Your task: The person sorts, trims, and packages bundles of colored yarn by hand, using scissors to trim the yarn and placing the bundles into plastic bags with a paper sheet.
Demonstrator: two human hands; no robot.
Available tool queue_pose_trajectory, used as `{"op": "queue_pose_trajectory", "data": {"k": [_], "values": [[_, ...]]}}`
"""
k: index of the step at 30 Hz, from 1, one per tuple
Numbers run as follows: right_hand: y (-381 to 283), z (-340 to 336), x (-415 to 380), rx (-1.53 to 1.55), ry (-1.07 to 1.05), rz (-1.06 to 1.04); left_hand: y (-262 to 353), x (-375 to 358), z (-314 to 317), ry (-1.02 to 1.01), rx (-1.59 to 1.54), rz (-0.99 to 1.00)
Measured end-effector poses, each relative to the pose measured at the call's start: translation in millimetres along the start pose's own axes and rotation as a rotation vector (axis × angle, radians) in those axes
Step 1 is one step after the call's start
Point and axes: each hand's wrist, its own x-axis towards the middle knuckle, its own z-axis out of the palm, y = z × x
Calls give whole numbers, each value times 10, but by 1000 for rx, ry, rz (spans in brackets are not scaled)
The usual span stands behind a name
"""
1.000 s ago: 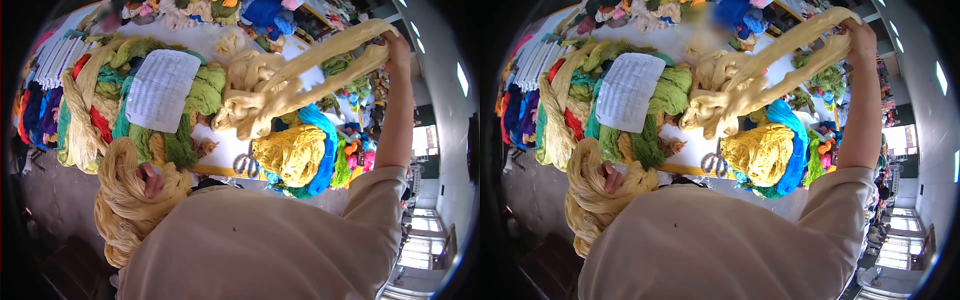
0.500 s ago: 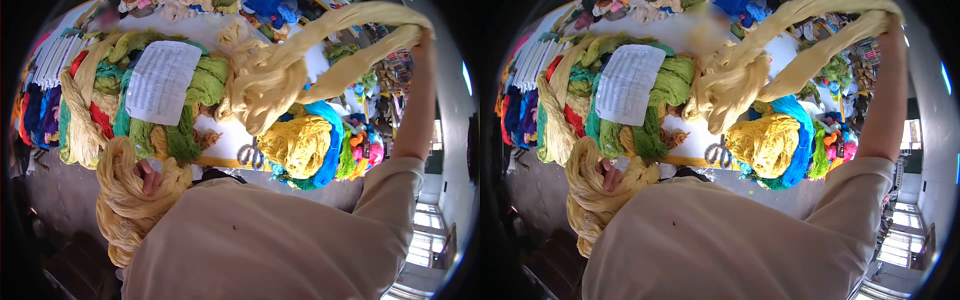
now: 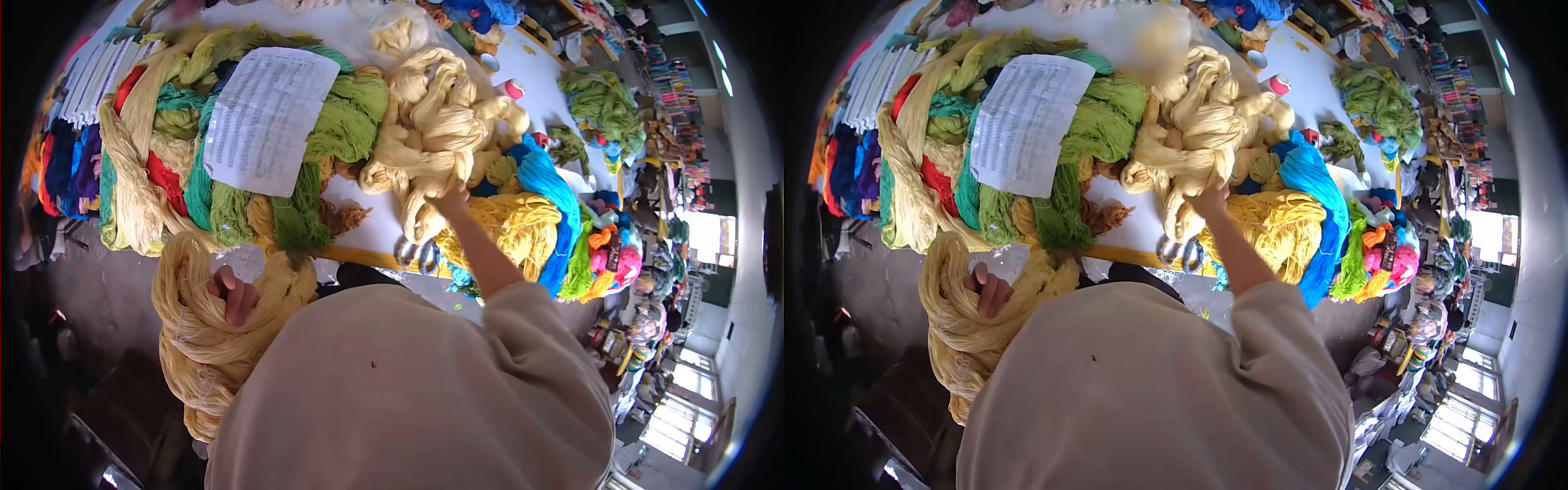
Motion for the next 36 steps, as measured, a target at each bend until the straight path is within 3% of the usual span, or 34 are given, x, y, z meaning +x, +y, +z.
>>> {"op": "queue_pose_trajectory", "data": {"k": [2, 3, 4, 7, 9, 10, 11, 12, 13, 15, 16, 17, 18, 19, 20, 23, 25, 28, 30, 33, 36], "values": [[95, 319, -40, 202, 45, -18, 1, -50, -127, -40, 84, -36], [39, 239, -89, 323, -90, 86, -3, -30, -107, -34, 93, -33], [71, 107, -195, 533, -71, 6, -15, -3, -102, -78, 72, -64], [131, -761, -56, 239, -153, -91, -6, -13, -120, -149, 51, -115], [581, -1624, -8, -315, 238, -740, 32, 15, -77, -125, -4, -99], [476, -2200, -231, 498, 139, -428, 70, 51, -78, -146, -6, -102], [461, -2645, -317, 868, 249, -516, 95, 88, -88, -188, -21, -91], [-43, -3165, -901, 1249, 259, -540, 107, 116, -97, -227, -38, -76], [-22, -3524, -897, 1326, 473, -576, 124, 140, -79, -273, -43, -73], [-346, -4257, -1317, 1436, 597, -839, 181, 166, -56, -332, -51, -97], [-442, -4523, -1528, 1488, 480, -1003, 189, 147, -54, -380, -51, -134], [-323, -4896, -1473, 1502, 125, -1246, 188, 120, -62, -387, -57, -134], [-736, -5031, -1643, 1370, 745, -771, 190, 92, -71, -384, -70, -129], [-944, -5111, -1761, 1211, 858, -691, 190, 57, -78, -381, -84, -130], [-780, -5419, -1600, 1249, 828, -859, 211, 21, -103, -389, -89, -140], [-1015, -5926, -1797, 1004, 942, -959, 226, -64, -180, -424, -114, -163], [-1241, -6199, -1831, 412, 1217, -840, 252, -80, -142, -407, -117, -148], [-1528, -6296, -2323, -858, 1618, -286, 284, -58, -133, -414, -85, -108], [-1645, -6136, -2570, -1229, 1670, -71, 224, -172, -132, -341, -99, -68], [-1532, -6477, -2305, -711, 1595, -444, 325, -99, -74, -423, -51, -123], [-1531, -6650, -2142, -453, 1533, -596, 247, -183, -151, -395, -117, -58]]}}
